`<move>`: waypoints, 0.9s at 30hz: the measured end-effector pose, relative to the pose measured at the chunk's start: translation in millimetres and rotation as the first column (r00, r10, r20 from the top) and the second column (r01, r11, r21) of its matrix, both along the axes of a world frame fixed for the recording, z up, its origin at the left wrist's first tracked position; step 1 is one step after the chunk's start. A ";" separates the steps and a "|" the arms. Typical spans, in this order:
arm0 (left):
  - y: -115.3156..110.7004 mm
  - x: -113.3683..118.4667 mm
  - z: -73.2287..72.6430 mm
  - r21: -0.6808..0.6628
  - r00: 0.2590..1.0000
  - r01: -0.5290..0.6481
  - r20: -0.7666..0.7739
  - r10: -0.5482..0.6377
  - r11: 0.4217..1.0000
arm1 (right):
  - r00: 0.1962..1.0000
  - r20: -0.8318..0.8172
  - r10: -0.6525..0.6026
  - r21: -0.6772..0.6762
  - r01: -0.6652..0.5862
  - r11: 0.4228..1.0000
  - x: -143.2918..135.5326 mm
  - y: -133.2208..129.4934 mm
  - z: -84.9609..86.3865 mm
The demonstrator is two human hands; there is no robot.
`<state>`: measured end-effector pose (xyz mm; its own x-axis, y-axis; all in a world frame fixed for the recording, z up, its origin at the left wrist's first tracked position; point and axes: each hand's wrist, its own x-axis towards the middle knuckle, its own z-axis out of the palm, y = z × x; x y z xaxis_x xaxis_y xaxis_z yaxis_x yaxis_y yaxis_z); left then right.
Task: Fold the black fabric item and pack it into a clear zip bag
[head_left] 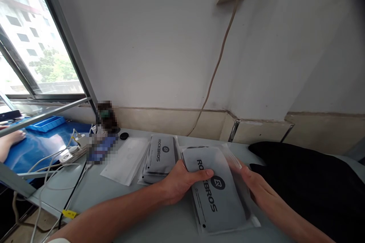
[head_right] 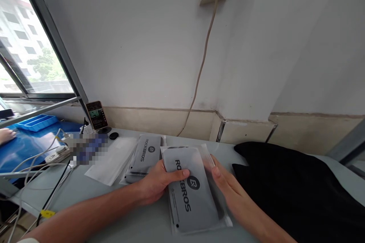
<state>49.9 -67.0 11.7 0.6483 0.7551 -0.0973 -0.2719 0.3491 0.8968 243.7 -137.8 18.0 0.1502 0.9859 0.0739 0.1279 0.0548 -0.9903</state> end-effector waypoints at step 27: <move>26.2 -14.1 17.8 0.234 0.982 -0.166 -0.046 0.181 0.958 | 0.903 -0.394 -0.171 -0.129 0.130 0.983 49.9 31.7 -12.7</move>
<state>35.8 -40.9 29.4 0.5032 0.8626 0.0523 -0.2479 0.0861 0.9650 293.6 -106.1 5.3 0.2937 0.9484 -0.1196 -0.2831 -0.0332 -0.9585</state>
